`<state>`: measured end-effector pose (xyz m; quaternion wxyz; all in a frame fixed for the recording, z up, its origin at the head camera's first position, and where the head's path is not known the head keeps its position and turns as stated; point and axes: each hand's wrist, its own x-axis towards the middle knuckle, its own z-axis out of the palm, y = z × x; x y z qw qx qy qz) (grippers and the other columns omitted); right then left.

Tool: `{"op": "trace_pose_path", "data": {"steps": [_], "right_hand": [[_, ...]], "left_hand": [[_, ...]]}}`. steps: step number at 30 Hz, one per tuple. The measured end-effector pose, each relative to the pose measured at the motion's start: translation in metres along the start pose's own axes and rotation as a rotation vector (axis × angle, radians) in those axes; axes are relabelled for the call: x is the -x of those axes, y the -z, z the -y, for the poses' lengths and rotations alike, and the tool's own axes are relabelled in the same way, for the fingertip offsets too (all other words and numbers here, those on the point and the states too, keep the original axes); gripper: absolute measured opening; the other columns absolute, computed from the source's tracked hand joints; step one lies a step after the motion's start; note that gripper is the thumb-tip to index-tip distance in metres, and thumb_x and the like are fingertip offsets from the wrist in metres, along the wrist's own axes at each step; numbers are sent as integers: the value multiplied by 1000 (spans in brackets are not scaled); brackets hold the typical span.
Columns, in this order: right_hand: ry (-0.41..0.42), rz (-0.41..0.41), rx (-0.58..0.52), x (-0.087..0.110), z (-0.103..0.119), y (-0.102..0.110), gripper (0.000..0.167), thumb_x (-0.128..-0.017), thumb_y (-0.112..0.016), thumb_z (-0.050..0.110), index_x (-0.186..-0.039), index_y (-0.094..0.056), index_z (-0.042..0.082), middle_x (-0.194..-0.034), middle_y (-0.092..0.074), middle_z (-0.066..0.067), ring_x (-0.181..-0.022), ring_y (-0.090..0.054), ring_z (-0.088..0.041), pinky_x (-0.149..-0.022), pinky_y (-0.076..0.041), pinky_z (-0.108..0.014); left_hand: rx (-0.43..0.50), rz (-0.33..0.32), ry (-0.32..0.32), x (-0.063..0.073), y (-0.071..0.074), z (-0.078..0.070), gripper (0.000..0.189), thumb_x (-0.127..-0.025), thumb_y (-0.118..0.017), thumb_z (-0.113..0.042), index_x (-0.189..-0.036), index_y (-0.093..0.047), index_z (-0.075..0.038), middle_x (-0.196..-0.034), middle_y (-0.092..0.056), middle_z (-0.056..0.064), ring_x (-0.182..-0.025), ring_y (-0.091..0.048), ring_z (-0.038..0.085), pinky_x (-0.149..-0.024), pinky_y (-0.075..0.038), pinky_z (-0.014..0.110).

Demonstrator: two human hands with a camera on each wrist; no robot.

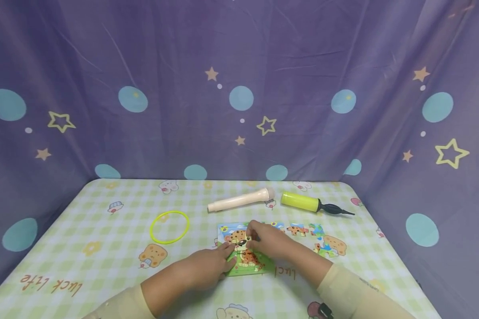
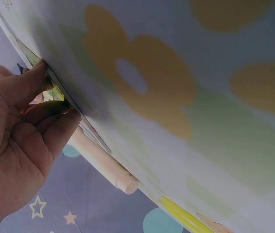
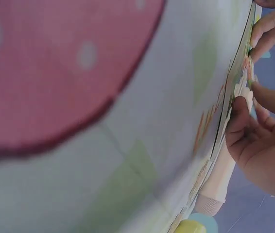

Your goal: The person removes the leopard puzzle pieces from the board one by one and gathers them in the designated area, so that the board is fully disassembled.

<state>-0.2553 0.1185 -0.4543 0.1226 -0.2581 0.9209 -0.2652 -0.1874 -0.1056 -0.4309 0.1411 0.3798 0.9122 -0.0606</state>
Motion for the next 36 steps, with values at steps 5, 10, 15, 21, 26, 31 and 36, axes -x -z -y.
{"op": "trace_pose_path", "data": {"steps": [5,10,15,21,26,31,36], "right_hand": [[42,-6,-130,1,-2,6,9,-96,-65,25,-98,-56,22,-82,-62,6,-70,-59,-10,-61,-52,-25],[28,3,-314,5,-7,22,8,-97,-62,19,-101,-57,15,-89,-65,-5,-74,-67,-23,-63,-58,-37],[-11,9,-420,14,-22,46,11,-97,-62,15,-103,-56,7,-94,-61,-10,-74,-69,-27,-65,-60,-47],[-70,10,-444,28,-43,66,15,-96,-64,15,-104,-55,6,-96,-60,-13,-74,-69,-28,-64,-60,-42],[-139,10,-450,41,-61,71,17,-95,-65,15,-103,-55,5,-93,-61,-14,-70,-69,-28,-61,-60,-42],[-194,26,-456,53,-75,73,16,-95,-65,13,-102,-55,2,-92,-61,-15,-67,-69,-29,-59,-60,-43],[-260,54,-495,65,-84,75,19,-94,-65,12,-105,-54,0,-93,-61,-18,-68,-69,-31,-59,-59,-45]], "left_hand": [[4,-3,-2,0,0,0,49,-98,-58,-30,-146,-49,-23,-160,-30,10,-147,-31,27,-104,-48,35],[7,2,-6,-1,1,-1,49,-99,-56,-30,-146,-48,-22,-161,-29,10,-147,-29,27,-107,-46,36],[-2,6,-2,0,2,-1,49,-99,-55,-30,-147,-47,-22,-161,-29,10,-148,-28,27,-109,-44,36],[-2,1,-3,2,2,-2,49,-99,-55,-28,-147,-47,-21,-160,-29,11,-148,-29,27,-109,-44,36],[-22,-1,-6,2,3,-2,48,-100,-55,-28,-146,-48,-20,-160,-31,11,-147,-30,27,-106,-47,34],[-18,2,-3,1,2,-2,49,-99,-55,-28,-147,-48,-21,-160,-30,11,-147,-29,27,-107,-46,35],[-16,13,-4,0,1,-1,49,-100,-55,-29,-148,-46,-21,-161,-28,10,-148,-28,26,-108,-45,35]]}}
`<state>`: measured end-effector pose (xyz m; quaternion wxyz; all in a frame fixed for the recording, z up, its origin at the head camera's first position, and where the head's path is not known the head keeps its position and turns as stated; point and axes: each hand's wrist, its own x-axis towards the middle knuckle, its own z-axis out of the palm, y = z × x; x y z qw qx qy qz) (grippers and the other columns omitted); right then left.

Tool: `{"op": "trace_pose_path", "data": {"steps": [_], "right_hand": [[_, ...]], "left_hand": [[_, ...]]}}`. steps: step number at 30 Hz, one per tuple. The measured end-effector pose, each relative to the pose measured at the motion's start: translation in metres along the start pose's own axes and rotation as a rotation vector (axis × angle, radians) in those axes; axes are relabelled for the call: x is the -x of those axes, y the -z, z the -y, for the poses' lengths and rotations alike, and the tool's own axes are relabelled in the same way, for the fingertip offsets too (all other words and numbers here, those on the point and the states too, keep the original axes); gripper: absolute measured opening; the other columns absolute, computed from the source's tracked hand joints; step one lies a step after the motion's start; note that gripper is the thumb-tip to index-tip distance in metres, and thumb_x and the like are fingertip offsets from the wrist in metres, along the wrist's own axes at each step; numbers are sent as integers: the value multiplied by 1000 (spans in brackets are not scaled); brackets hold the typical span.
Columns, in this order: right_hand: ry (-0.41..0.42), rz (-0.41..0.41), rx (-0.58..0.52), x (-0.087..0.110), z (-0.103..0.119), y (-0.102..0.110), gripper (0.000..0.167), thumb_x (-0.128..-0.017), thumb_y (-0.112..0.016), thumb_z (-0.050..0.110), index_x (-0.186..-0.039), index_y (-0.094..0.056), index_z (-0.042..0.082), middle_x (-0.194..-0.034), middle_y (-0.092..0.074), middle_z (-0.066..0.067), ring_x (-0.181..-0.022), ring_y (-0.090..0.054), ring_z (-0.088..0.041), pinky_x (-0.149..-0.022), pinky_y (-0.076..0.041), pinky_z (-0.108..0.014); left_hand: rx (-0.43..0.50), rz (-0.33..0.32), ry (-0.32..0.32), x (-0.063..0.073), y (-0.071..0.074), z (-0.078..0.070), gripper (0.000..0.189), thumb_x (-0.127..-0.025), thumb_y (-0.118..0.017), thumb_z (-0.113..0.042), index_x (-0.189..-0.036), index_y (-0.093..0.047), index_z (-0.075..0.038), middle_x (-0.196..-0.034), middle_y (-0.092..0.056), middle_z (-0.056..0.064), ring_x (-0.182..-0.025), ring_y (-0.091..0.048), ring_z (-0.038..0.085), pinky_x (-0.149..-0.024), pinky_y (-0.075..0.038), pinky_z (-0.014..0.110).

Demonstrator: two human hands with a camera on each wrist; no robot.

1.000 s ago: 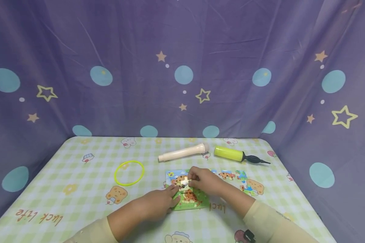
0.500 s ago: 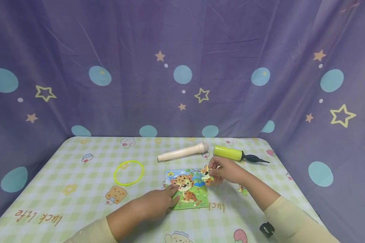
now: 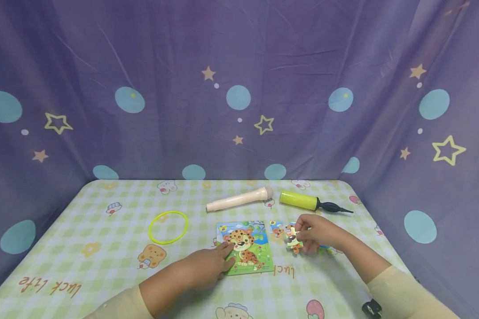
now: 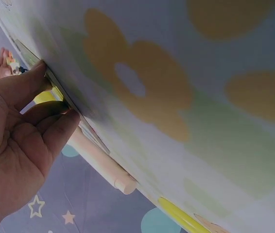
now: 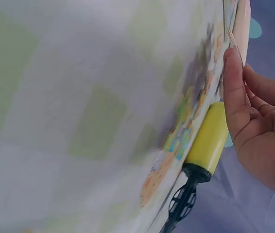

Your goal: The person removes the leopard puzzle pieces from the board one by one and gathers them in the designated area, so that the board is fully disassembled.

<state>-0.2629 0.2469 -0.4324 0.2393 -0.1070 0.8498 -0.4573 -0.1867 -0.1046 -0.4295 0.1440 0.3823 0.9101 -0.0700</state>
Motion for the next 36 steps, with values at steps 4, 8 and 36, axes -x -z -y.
{"op": "trace_pose_path", "data": {"steps": [4,8,36], "right_hand": [[-20,15,-10,4,-7,2,18,-94,-64,10,-104,-54,-2,-91,-62,-18,-67,-69,-30,-59,-60,-45],[-44,18,1,7,-14,3,16,-95,-63,9,-103,-54,-2,-88,-63,-17,-66,-70,-30,-58,-60,-43],[-100,-122,293,-1,-19,-11,7,-93,-65,9,-94,-58,11,-72,-59,-10,-47,-63,-24,-44,-53,-35]], "left_hand": [[12,-1,4,0,0,1,49,-99,-55,-28,-147,-46,-21,-161,-28,10,-148,-27,27,-108,-44,36],[27,-1,7,0,1,1,49,-99,-55,-27,-147,-47,-20,-161,-28,10,-148,-27,27,-109,-44,36],[54,-14,4,0,0,0,48,-100,-55,-26,-146,-48,-19,-160,-29,12,-148,-28,28,-110,-42,39]]}}
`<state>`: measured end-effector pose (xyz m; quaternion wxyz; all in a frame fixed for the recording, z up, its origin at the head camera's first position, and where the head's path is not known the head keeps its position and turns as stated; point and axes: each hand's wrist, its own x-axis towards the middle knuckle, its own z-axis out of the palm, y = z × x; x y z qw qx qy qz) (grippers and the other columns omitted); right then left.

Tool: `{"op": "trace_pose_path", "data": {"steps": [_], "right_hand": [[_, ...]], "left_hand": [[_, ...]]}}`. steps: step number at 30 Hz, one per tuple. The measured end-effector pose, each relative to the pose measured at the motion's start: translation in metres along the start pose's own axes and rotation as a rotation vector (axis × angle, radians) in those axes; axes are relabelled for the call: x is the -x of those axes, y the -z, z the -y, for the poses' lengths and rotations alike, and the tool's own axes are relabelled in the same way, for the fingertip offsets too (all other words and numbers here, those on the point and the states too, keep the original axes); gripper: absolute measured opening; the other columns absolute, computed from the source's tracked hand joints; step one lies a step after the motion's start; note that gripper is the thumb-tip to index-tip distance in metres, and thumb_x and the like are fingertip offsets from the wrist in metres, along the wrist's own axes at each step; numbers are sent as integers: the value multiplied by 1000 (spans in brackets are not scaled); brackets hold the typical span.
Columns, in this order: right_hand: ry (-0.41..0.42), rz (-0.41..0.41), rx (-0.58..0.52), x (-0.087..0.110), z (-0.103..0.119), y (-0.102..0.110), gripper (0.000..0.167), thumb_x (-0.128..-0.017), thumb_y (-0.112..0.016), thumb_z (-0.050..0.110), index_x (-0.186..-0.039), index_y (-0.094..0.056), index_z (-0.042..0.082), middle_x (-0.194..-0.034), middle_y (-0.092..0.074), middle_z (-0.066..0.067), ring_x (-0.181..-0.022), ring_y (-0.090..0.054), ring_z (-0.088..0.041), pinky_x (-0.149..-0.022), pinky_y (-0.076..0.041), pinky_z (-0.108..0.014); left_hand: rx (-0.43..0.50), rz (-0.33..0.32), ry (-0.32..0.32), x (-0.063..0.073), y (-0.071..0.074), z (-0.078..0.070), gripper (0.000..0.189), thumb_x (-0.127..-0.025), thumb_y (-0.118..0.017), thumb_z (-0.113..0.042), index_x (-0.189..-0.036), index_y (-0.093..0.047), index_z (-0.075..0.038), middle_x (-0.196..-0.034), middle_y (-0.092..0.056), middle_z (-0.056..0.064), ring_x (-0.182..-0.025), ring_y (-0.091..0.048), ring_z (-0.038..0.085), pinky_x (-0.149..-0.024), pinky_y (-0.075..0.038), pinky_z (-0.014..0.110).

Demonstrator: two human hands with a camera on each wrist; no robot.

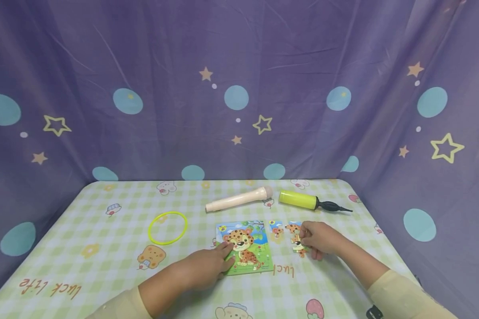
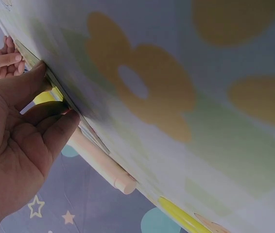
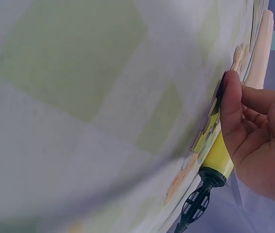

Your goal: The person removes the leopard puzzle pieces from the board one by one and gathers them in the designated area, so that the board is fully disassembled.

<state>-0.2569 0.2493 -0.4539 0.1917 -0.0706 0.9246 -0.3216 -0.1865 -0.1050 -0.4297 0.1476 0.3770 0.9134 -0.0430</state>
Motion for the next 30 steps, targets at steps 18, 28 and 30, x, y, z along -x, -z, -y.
{"op": "trace_pose_path", "data": {"steps": [18,28,30], "right_hand": [[153,-20,-10,-14,45,8,21,-98,-60,33,-97,-61,12,-76,-64,-16,-50,-61,-31,-46,-53,-44],[318,111,-16,-26,94,-31,13,-98,-61,31,-100,-58,18,-83,-66,-16,-50,-62,-27,-50,-55,-46],[337,134,-4,-29,102,-40,12,-98,-62,30,-100,-58,19,-85,-66,-14,-52,-63,-29,-51,-55,-44]], "left_hand": [[19,0,11,2,0,-1,48,-100,-54,-26,-147,-47,-20,-161,-28,12,-148,-27,29,-109,-43,38],[116,-26,28,4,-4,1,51,-99,-56,-28,-148,-45,-22,-163,-18,15,-149,-21,33,-112,-39,44],[128,-36,39,5,-4,2,51,-98,-57,-30,-148,-46,-24,-163,-16,17,-149,-20,37,-110,-42,46]]}}
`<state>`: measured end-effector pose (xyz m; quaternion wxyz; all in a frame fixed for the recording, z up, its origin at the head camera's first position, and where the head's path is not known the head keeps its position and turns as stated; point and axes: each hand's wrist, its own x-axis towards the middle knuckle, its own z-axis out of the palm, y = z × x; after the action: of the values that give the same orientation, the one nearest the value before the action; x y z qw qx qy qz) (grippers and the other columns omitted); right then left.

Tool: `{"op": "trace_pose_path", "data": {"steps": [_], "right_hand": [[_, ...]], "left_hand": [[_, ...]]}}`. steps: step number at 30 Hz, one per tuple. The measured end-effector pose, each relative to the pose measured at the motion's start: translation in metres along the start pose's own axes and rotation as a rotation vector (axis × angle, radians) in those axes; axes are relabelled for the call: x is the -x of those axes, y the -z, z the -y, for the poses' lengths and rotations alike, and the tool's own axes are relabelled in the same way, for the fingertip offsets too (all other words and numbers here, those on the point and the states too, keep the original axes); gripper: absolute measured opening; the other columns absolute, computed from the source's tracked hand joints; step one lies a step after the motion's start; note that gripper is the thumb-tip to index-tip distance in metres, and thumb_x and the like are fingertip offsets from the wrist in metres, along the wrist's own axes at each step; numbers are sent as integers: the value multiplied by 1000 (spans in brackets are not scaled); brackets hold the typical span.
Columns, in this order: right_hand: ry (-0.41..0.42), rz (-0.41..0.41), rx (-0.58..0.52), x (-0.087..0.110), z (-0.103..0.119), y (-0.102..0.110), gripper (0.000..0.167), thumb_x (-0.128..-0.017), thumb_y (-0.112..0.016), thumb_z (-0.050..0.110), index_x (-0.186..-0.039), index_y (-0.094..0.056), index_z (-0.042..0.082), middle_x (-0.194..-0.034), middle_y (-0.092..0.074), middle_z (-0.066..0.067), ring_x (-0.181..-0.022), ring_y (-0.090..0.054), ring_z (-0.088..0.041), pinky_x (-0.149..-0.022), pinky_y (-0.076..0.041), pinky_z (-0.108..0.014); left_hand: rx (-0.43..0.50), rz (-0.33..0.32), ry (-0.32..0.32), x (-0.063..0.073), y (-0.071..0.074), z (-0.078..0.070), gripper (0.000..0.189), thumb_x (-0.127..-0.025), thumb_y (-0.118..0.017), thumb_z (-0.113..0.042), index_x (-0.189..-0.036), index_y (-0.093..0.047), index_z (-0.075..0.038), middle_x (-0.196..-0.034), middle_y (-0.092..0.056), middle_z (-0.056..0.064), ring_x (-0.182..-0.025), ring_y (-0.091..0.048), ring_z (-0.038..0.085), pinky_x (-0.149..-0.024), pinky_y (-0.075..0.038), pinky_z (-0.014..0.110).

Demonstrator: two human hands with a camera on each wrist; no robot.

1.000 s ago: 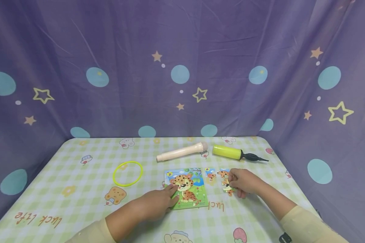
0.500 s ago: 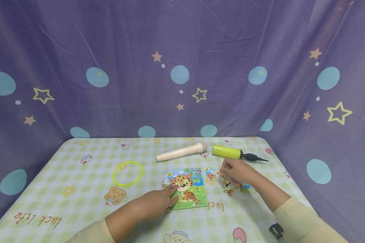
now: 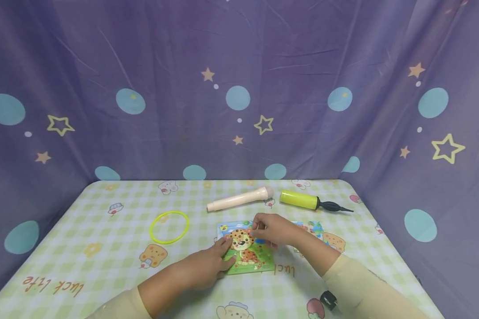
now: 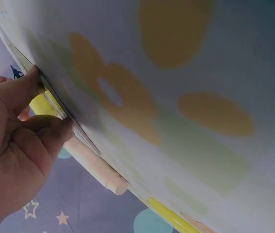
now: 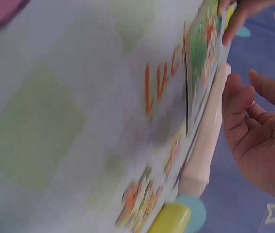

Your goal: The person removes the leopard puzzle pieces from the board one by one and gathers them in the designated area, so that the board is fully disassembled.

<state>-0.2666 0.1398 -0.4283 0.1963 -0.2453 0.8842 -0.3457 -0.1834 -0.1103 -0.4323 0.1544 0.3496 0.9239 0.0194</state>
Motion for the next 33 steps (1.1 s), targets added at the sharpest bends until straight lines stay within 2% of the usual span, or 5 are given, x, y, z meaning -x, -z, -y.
{"op": "trace_pose_path", "data": {"steps": [8,12,17,24,33], "right_hand": [[-20,60,38,-18,15,-27,37,-94,-67,31,-123,-57,11,-81,-68,-4,-51,-61,-24,-55,-55,-35],[-8,44,174,-24,18,-35,47,-90,-70,39,-128,-59,14,-84,-69,6,-64,-63,-11,-69,-55,-30],[-3,33,246,-29,21,-43,44,-89,-70,42,-124,-65,15,-94,-68,9,-70,-63,-4,-78,-54,-30],[-28,46,214,-33,20,-47,38,-90,-70,38,-119,-63,14,-90,-65,9,-58,-63,-8,-69,-52,-24],[-24,69,214,-33,20,-49,31,-89,-72,34,-111,-57,17,-85,-60,8,-70,-58,-8,-65,-50,-24]], "left_hand": [[45,-53,71,3,-3,-1,49,-95,-61,-35,-143,-51,-32,-161,-17,25,-144,-27,46,-97,-51,52],[48,-71,120,3,-5,-6,47,-94,-62,-33,-141,-55,-32,-158,-23,28,-142,-32,45,-92,-53,53],[31,-54,161,2,-6,-9,47,-94,-62,-34,-140,-55,-34,-155,-31,27,-142,-34,43,-91,-55,50],[23,-41,169,2,-2,-10,46,-92,-64,-34,-138,-57,-34,-153,-36,26,-141,-36,41,-93,-53,51],[4,-31,153,0,-2,-7,48,-92,-63,-35,-140,-55,-34,-153,-37,25,-141,-37,42,-95,-53,50]]}}
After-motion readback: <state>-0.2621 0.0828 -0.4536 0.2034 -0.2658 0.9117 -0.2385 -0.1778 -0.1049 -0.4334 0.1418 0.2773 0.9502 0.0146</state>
